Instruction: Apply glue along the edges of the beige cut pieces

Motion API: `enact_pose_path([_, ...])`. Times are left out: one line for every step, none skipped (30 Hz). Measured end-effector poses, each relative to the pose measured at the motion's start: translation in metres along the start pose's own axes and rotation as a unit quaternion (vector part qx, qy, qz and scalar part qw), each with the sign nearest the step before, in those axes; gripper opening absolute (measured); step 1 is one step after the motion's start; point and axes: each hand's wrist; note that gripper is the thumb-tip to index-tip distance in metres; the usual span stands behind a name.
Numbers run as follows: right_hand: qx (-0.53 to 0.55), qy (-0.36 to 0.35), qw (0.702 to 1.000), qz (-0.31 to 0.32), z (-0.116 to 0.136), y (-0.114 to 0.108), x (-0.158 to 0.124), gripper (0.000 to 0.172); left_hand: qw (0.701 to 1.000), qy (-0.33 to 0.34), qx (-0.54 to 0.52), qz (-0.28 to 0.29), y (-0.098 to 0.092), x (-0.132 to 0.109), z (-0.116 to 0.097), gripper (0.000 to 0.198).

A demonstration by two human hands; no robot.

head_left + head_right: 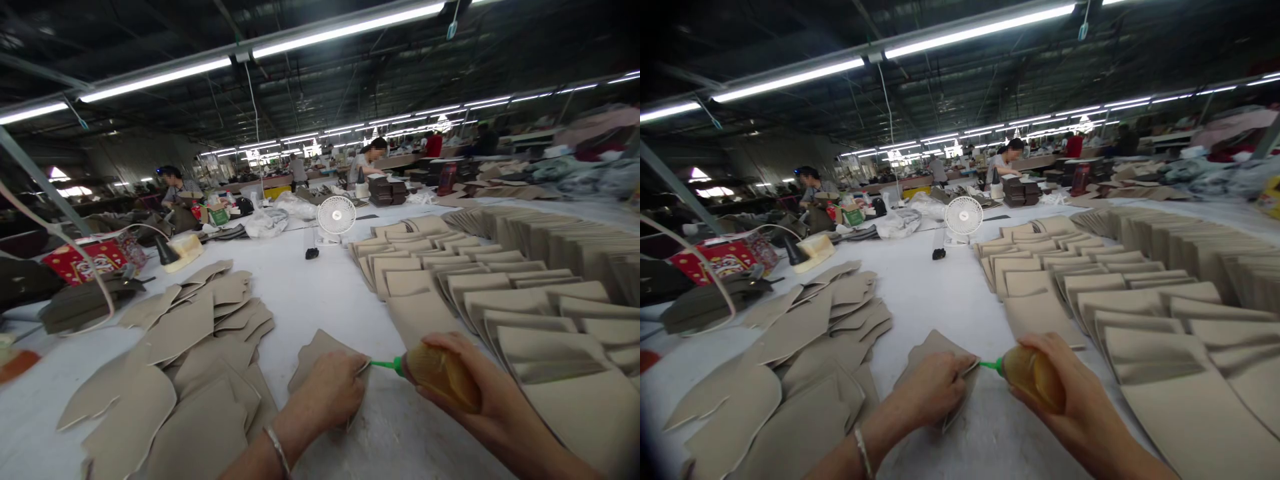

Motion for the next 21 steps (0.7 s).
enact_pose_path([0.000, -0.002, 1.000, -0.004, 0.000, 0.000, 0.000, 0.036, 1.000, -0.002, 0.000, 0.001, 0.000, 0.000, 0.000, 0.042])
enact_pose_path([0.000, -0.005, 1.000, -0.005, 0.000, 0.001, 0.000, 0.035, 1.000, -0.005, 0.001, 0.002, -0.001, 0.000, 0.000, 0.041])
enact_pose_path([0.001, -0.006, 1.000, -0.005, -0.001, 0.001, 0.000, 0.034, 1.000, -0.008, 0.003, 0.002, -0.001, 0.000, -0.001, 0.039])
enact_pose_path([0.004, -0.005, 1.000, 0.000, -0.001, 0.001, 0.000, 0.034, 1.000, -0.009, 0.006, 0.002, -0.001, 0.000, -0.001, 0.038])
enact_pose_path([0.009, -0.001, 1.000, 0.004, -0.002, 0.001, -0.001, 0.034, 1.000, -0.009, 0.010, 0.000, -0.001, -0.001, -0.001, 0.036])
enact_pose_path([0.015, 0.005, 1.000, 0.009, -0.003, 0.002, -0.002, 0.035, 1.000, -0.009, 0.014, -0.001, 0.000, -0.001, -0.001, 0.035])
enact_pose_path([0.021, 0.013, 1.000, 0.011, -0.004, 0.002, -0.003, 0.036, 1.000, -0.008, 0.018, 0.000, 0.000, -0.001, -0.001, 0.034])
enact_pose_path([0.025, 0.023, 0.999, 0.011, -0.005, 0.002, -0.004, 0.036, 1.000, -0.008, 0.021, -0.002, 0.001, -0.001, -0.001, 0.033])
enact_pose_path([0.026, 0.033, 0.999, 0.006, -0.007, 0.002, -0.005, 0.037, 1.000, -0.010, 0.024, -0.003, 0.001, -0.001, -0.002, 0.032])
enact_pose_path([0.025, 0.041, 0.999, -0.002, -0.009, 0.003, -0.006, 0.036, 1.000, -0.013, 0.025, -0.004, 0.002, -0.001, -0.002, 0.032])
enact_pose_path([0.023, 0.047, 0.999, -0.010, -0.010, 0.004, -0.007, 0.036, 1.000, -0.016, 0.026, -0.005, 0.002, -0.001, -0.002, 0.032])
enact_pose_path([0.022, 0.049, 0.998, -0.018, -0.012, 0.004, -0.007, 0.036, 0.999, -0.019, 0.025, -0.007, 0.003, -0.001, -0.003, 0.033])
enact_pose_path([0.023, 0.050, 0.998, -0.023, -0.013, 0.005, -0.008, 0.035, 0.999, -0.021, 0.025, -0.008, 0.003, -0.001, -0.003, 0.034])
enact_pose_path([0.027, 0.052, 0.998, -0.024, -0.015, 0.006, -0.009, 0.035, 0.999, -0.022, 0.025, -0.008, 0.004, -0.001, -0.003, 0.034])
enact_pose_path([0.034, 0.056, 0.998, -0.022, -0.016, 0.006, -0.010, 0.036, 0.999, -0.022, 0.025, -0.007, 0.004, -0.001, -0.002, 0.034])
enact_pose_path([0.042, 0.065, 0.997, -0.020, -0.016, 0.007, -0.011, 0.037, 0.999, -0.020, 0.025, -0.007, 0.005, -0.001, -0.002, 0.034])
enact_pose_path([0.050, 0.078, 0.996, -0.018, -0.017, 0.007, -0.012, 0.037, 0.999, -0.019, 0.025, -0.006, 0.005, -0.001, -0.002, 0.034])
enact_pose_path([0.057, 0.091, 0.994, -0.019, -0.018, 0.007, -0.012, 0.038, 1.000, -0.018, 0.021, -0.005, 0.006, -0.001, -0.001, 0.034])
enact_pose_path([0.061, 0.102, 0.993, -0.021, -0.019, 0.007, -0.012, 0.039, 1.000, -0.019, 0.017, -0.006, 0.007, -0.001, -0.001, 0.034])
enact_pose_path([0.062, 0.110, 0.992, -0.028, -0.020, 0.008, -0.012, 0.039, 1.000, -0.021, 0.010, -0.007, 0.008, -0.001, -0.001, 0.036])
enact_pose_path([0.060, 0.116, 0.991, -0.037, -0.020, 0.008, -0.012, 0.040, 1.000, -0.023, 0.000, -0.008, 0.008, -0.002, -0.001, 0.038])
Point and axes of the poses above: each hand's wrist, its own x-axis towards the middle knuckle, its own y-axis out of the palm, z = x × y, and after that the axes turned 6 degrees about z, right-handed
